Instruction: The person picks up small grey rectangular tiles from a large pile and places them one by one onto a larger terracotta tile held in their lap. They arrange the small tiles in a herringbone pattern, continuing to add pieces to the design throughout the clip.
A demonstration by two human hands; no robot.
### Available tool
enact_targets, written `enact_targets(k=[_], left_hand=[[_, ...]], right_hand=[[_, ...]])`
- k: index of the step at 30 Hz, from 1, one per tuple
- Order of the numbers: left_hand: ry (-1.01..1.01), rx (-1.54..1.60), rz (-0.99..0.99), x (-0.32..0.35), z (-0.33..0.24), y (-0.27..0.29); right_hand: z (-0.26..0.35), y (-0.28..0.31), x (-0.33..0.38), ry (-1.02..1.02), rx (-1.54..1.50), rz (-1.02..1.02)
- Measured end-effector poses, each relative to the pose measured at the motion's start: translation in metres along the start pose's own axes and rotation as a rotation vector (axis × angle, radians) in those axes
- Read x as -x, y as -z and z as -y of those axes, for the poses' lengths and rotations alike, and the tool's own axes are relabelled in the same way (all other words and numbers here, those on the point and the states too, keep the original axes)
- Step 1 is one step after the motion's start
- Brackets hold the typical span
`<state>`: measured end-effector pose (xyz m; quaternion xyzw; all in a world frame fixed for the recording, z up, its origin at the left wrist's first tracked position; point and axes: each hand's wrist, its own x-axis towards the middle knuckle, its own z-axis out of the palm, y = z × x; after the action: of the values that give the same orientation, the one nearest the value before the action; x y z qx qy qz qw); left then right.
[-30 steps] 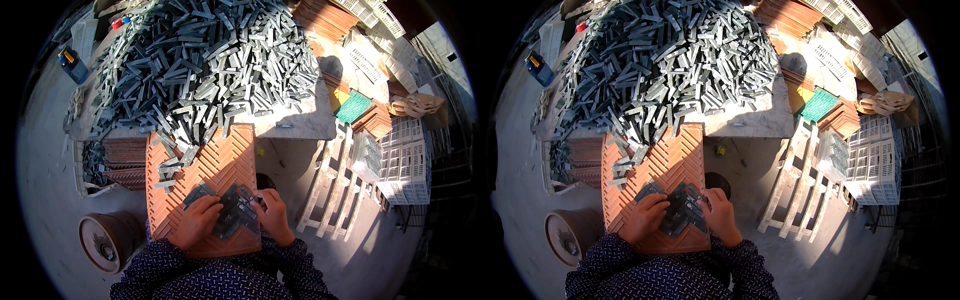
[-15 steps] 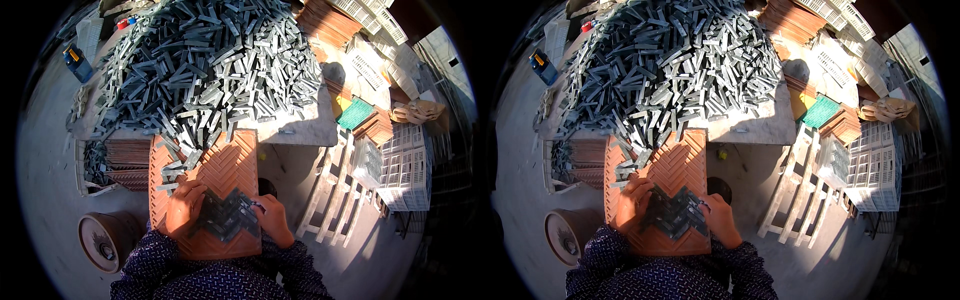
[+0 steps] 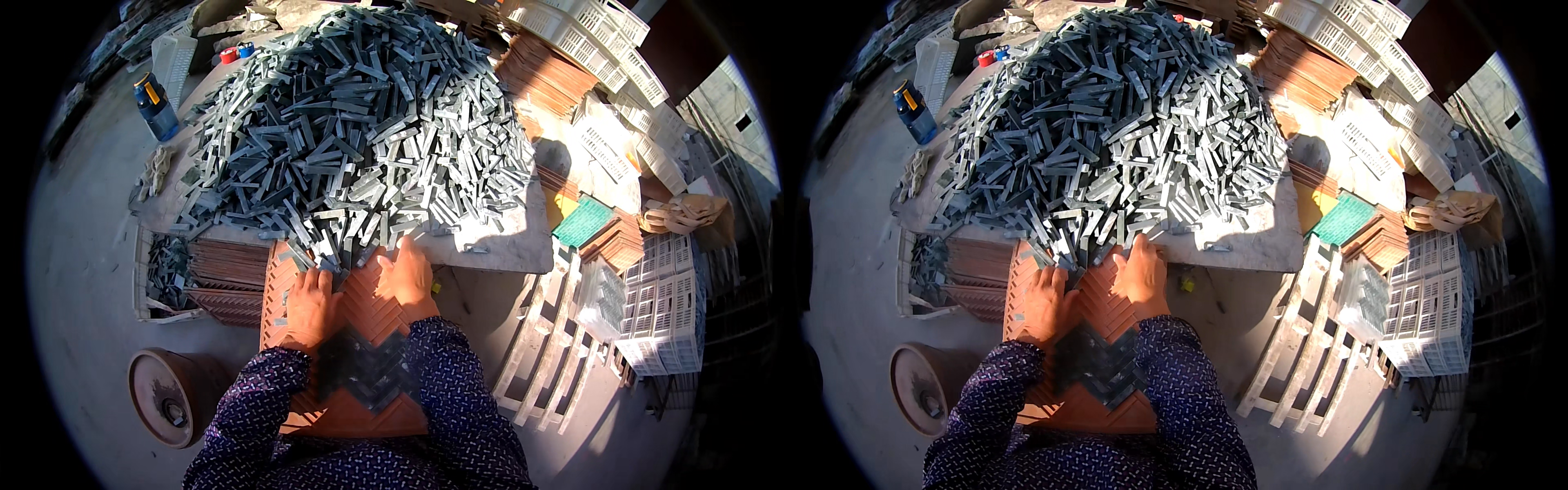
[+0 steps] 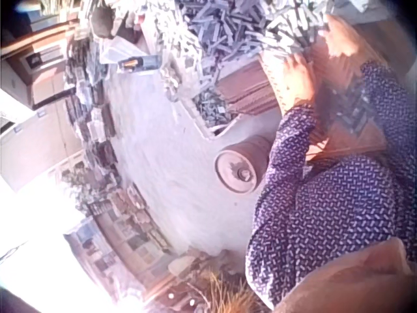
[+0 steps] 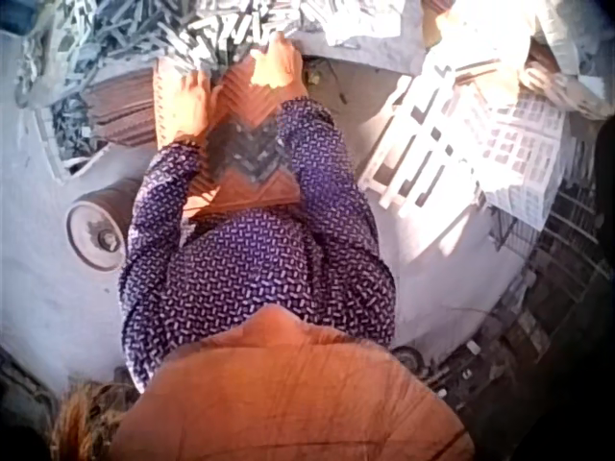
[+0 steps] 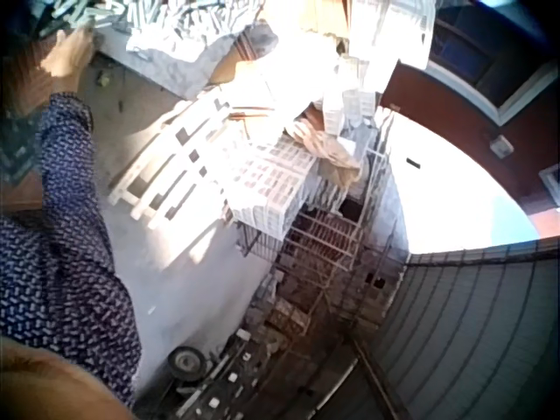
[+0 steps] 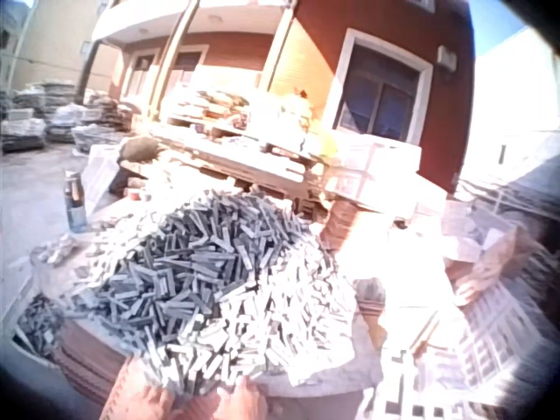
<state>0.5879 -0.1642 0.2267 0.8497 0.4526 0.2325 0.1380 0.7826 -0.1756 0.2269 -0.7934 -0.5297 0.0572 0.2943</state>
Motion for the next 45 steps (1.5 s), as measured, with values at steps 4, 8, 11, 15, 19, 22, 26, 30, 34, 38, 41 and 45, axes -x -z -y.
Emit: enact_targets(k=[4, 8, 11, 15, 19, 22, 26, 30, 34, 38, 41, 45], left_hand=[[-0.074, -0.063, -0.005, 0.005, 0.010, 0.005], [-0.126, -0.161, -0.037, 0.019, 0.029, -0.001], [-0.209, -0.259, -0.080, 0.020, 0.029, -0.009], [-0.183, -0.234, -0.042, 0.017, 0.029, -0.011], [-0.136, -0.066, -0.027, 0.015, 0.019, -0.001], [-0.018, 0.241, 0.011, 0.017, -0.003, 0.008], [0.215, 0.624, 0.214, 0.025, -0.036, 0.010], [0.221, 0.648, 0.302, 0.037, -0.044, -0.003], [0.156, 0.649, 0.284, 0.039, -0.052, -0.013], [0.156, 0.672, 0.305, 0.034, -0.060, -0.009], [0.101, 0.672, 0.314, 0.037, -0.054, -0.016], [-0.123, 0.490, 0.182, 0.040, -0.058, -0.008]], right_hand=[[-0.006, -0.002, -0.006, -0.068, -0.052, 0.120], [-0.031, 0.018, 0.043, -0.142, -0.440, 0.330], [-0.034, 0.052, 0.090, -0.166, -0.432, 0.397], [-0.033, 0.065, 0.130, -0.152, -0.346, 0.322], [-0.035, 0.068, 0.137, -0.080, -0.168, 0.227], [-0.032, 0.072, 0.133, -0.051, -0.260, 0.153], [-0.039, 0.074, 0.130, 0.023, -0.239, 0.145], [-0.034, 0.076, 0.123, 0.024, -0.181, 0.213], [-0.019, 0.084, 0.112, 0.013, -0.297, 0.154], [-0.022, 0.073, 0.099, 0.260, -0.311, 0.222], [-0.027, 0.069, 0.092, 0.350, -0.319, 0.318], [-0.044, 0.064, 0.080, 0.462, -0.267, 0.401]])
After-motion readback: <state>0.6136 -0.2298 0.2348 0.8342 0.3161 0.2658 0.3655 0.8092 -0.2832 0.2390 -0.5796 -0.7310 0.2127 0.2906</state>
